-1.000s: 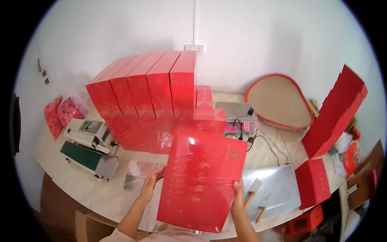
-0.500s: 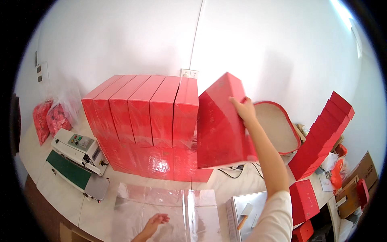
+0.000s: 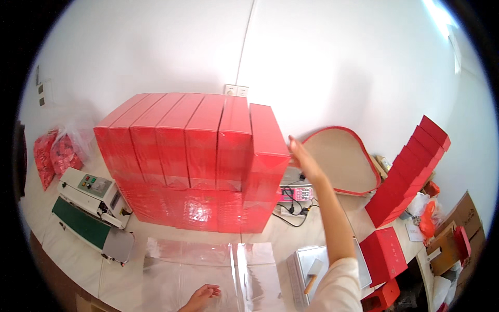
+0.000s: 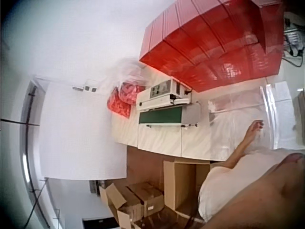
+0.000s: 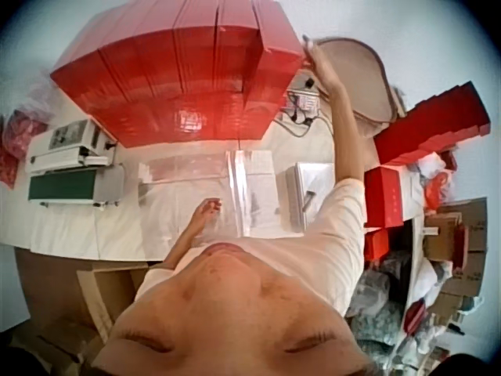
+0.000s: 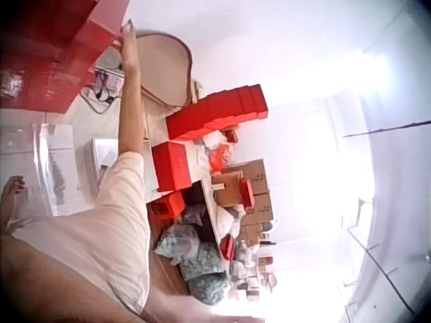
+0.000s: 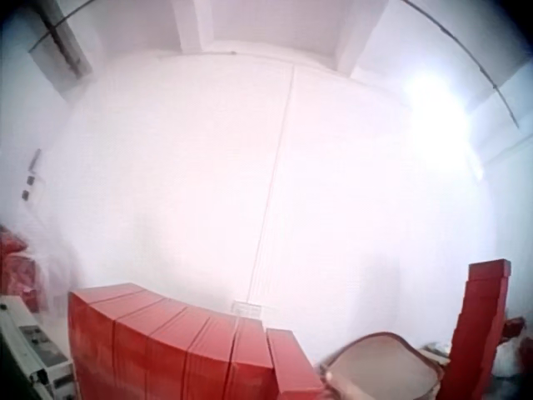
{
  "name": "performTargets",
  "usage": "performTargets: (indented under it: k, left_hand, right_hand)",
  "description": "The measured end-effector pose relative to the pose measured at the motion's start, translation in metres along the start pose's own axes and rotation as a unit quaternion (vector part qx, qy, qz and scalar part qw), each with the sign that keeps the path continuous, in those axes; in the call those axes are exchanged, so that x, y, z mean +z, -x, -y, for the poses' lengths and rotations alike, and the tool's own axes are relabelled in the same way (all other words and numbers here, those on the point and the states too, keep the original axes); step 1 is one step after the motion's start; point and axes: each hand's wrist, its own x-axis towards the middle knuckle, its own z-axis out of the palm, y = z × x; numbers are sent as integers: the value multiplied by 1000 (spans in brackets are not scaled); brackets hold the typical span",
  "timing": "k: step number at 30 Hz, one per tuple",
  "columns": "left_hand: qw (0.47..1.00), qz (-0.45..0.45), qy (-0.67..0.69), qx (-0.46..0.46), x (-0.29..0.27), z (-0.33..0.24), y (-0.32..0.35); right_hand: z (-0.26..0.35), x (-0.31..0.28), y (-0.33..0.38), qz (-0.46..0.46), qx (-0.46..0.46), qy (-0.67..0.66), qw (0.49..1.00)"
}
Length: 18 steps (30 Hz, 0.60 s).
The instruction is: The person wraps red rectangular boxes in clear plastic film on a worktable. They place each box on the film, fold the film over, and use a small metal scraper to smooth and press the film onto the box. Finished wrapped boxes are stacked on the table.
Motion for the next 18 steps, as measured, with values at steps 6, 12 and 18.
performTargets:
  k: [6, 12, 18]
  left_hand:
    - [999, -7, -14, -37, 10, -12, -15]
    - [994, -80, -69, -28, 11, -2, 1]
    - [985, -119, -108, -70, 24, 8, 29]
  right_hand:
    - [-49, 26, 27, 40, -72, 20, 996]
    - [-71, 18, -6, 61, -76, -39, 995]
    - [-86, 14, -39, 61, -97, -69, 991]
